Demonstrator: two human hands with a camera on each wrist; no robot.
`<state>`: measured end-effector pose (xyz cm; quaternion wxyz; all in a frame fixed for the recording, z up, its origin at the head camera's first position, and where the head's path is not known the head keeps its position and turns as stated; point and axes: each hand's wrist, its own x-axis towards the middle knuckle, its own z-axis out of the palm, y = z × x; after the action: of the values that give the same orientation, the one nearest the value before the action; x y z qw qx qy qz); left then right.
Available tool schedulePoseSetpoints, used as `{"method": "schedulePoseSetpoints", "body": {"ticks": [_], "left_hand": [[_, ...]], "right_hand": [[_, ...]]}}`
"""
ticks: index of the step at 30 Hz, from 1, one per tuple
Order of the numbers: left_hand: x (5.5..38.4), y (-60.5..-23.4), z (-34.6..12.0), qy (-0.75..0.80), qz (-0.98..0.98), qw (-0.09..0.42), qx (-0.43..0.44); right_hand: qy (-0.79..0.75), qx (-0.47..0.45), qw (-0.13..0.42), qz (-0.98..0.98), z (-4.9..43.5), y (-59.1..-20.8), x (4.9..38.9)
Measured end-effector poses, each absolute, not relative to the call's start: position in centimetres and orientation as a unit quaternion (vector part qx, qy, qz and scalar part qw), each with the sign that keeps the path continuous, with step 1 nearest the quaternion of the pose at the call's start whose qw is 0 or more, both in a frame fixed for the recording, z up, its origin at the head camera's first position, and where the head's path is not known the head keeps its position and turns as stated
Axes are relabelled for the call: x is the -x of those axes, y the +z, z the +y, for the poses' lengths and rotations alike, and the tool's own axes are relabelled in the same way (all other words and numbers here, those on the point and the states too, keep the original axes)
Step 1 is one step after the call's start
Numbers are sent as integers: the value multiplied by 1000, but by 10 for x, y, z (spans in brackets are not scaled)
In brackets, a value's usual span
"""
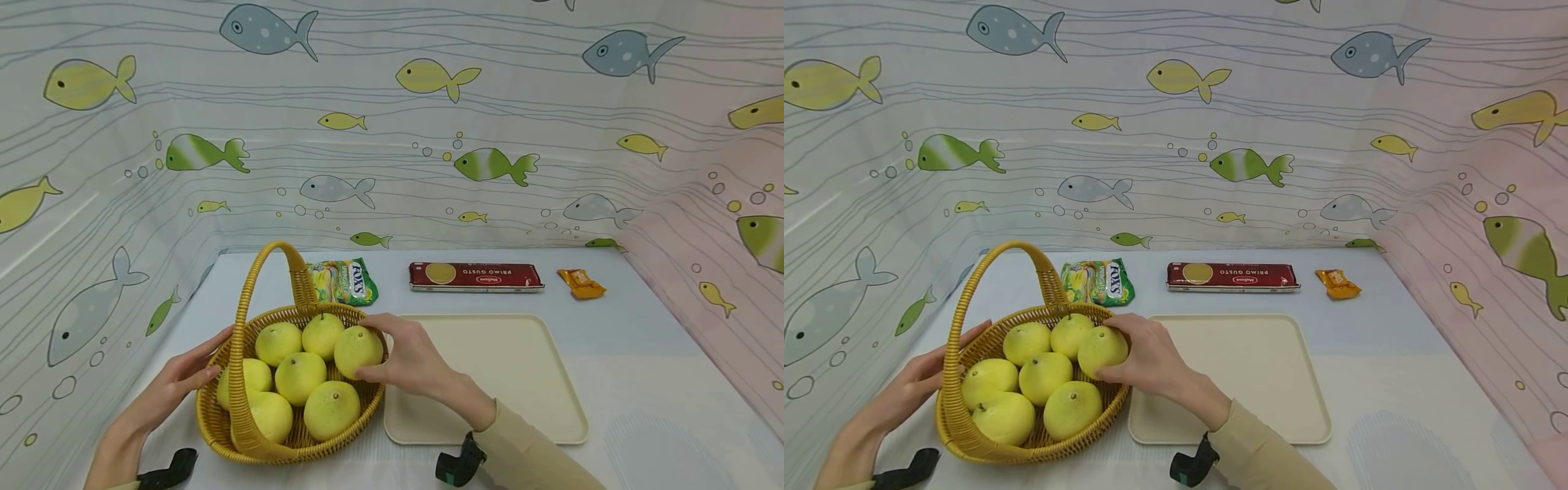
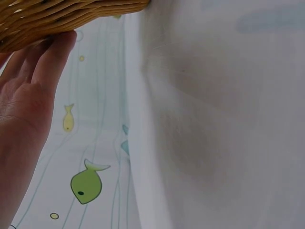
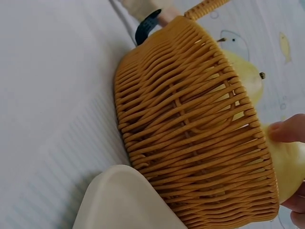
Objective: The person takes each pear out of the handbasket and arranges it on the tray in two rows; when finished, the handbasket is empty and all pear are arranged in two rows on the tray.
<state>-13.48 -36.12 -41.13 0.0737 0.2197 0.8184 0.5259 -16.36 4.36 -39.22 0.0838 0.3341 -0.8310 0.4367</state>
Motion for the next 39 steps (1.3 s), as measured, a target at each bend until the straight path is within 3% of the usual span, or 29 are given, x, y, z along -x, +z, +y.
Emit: {"method": "schedulePoseSetpoints", "body": {"ticks": [19, 39], "left_hand": [[135, -410, -361, 513, 828, 72, -216], [134, -411, -361, 519, 824, 73, -216]], "right_hand": [[507, -326, 51, -796, 53, -378, 160], [509, -323, 63, -795, 71, -366, 166]]}}
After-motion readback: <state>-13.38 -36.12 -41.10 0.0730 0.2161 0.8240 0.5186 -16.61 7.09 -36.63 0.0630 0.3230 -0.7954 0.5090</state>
